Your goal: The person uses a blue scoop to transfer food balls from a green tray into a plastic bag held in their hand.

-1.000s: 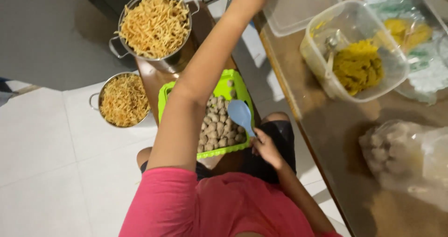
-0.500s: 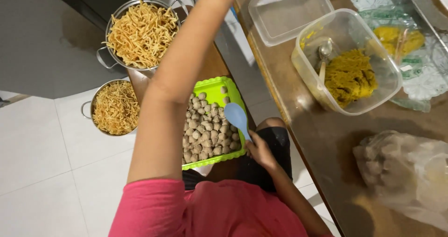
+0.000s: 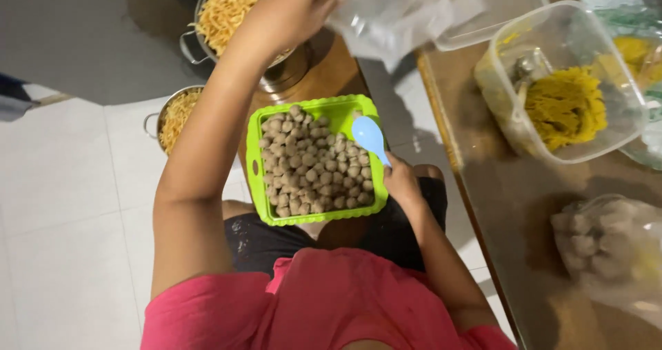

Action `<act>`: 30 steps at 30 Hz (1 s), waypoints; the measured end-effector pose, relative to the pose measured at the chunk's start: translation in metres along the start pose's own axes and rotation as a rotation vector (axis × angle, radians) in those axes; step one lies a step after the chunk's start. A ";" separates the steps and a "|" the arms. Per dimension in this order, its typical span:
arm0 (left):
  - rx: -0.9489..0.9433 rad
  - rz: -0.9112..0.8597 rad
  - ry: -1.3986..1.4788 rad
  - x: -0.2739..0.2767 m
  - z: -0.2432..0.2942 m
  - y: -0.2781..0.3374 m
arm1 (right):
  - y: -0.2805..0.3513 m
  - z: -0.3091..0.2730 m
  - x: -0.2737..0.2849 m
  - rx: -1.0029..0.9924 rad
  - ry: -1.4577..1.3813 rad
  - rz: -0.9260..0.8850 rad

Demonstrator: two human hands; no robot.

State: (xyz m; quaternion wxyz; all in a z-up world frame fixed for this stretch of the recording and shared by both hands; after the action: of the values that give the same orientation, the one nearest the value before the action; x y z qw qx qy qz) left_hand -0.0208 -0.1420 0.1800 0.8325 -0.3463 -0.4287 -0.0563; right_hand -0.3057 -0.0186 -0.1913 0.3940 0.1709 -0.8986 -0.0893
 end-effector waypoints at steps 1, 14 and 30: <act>0.000 -0.001 0.002 0.011 0.011 0.016 | -0.005 -0.007 -0.001 0.056 0.051 -0.002; 0.652 -0.052 0.802 0.043 0.075 0.225 | -0.044 -0.034 -0.059 0.103 0.440 -0.071; 0.911 0.323 1.115 0.006 0.065 0.405 | 0.090 -0.154 -0.046 0.001 -1.202 -0.604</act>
State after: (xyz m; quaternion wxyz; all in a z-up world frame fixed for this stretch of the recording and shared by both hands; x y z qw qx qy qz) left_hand 0.0975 0.2055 -0.0039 0.9860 0.0550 0.1335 0.0829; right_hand -0.1845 0.0780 -0.0924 -0.2169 0.3357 -0.8745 -0.2748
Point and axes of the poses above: each hand's wrist, its own y-axis away from the middle knuckle, its own x-axis out of the back of the hand, z = x × y, the point moved 5 cm from there along -y, towards the middle knuckle, and after that the axes turned 3 degrees about z, right-handed, at the moved point
